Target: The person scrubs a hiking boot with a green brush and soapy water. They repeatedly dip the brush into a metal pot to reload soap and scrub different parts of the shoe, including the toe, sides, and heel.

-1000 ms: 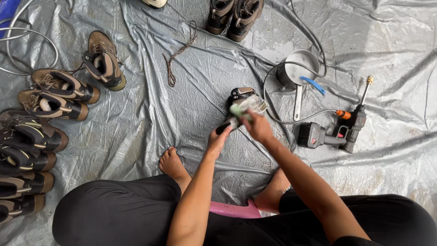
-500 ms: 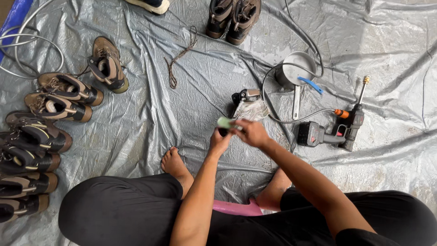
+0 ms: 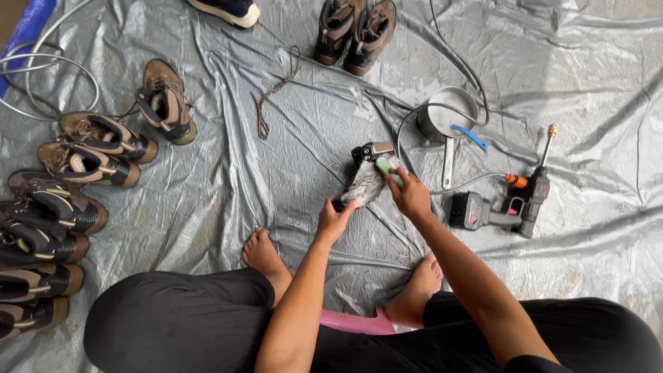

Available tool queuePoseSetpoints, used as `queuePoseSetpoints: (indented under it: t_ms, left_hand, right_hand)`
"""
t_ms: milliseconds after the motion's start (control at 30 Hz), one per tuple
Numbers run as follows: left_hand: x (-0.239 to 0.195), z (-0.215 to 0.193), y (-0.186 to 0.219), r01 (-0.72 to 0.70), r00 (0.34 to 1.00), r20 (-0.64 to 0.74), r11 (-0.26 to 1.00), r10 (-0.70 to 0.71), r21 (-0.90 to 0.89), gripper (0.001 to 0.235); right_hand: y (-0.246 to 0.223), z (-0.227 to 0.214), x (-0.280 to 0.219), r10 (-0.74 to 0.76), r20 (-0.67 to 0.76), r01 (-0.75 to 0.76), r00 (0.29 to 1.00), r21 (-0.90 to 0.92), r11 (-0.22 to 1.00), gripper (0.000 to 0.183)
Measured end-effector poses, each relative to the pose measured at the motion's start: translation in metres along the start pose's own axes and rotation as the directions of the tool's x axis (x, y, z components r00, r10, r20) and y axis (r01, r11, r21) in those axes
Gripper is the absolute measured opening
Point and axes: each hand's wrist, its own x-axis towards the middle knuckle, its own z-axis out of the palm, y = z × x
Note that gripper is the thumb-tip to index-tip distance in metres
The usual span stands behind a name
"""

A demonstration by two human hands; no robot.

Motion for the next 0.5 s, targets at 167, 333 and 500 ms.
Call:
queuePoseSetpoints:
  t_ms: [167, 333, 500]
  left_hand:
    - [0.003, -0.008, 0.016, 0.001, 1.000, 0.026, 0.999, -0.002, 0.042, 0.084]
    - [0.010, 0.001, -0.010, 0.018, 1.000, 0.015, 1.000, -0.018, -0.003, 0.088]
    - [0.033, 0.014, -0.041, 0.068, 0.998, 0.006, 0.998, -0.068, -0.012, 0.062]
  right_hand:
    - [-0.060, -0.005, -0.004, -0.240, 0.164, 0.202, 0.957, 0.220, 0.954, 0.026]
    - [-0.012, -0.002, 0.021, -0.153, 0.047, 0.157, 0.987, -0.088, 0.984, 0.027]
    - [-0.074, 0.007, -0.021, -0.263, 0.253, 0.234, 0.931, 0.139, 0.962, 0.029]
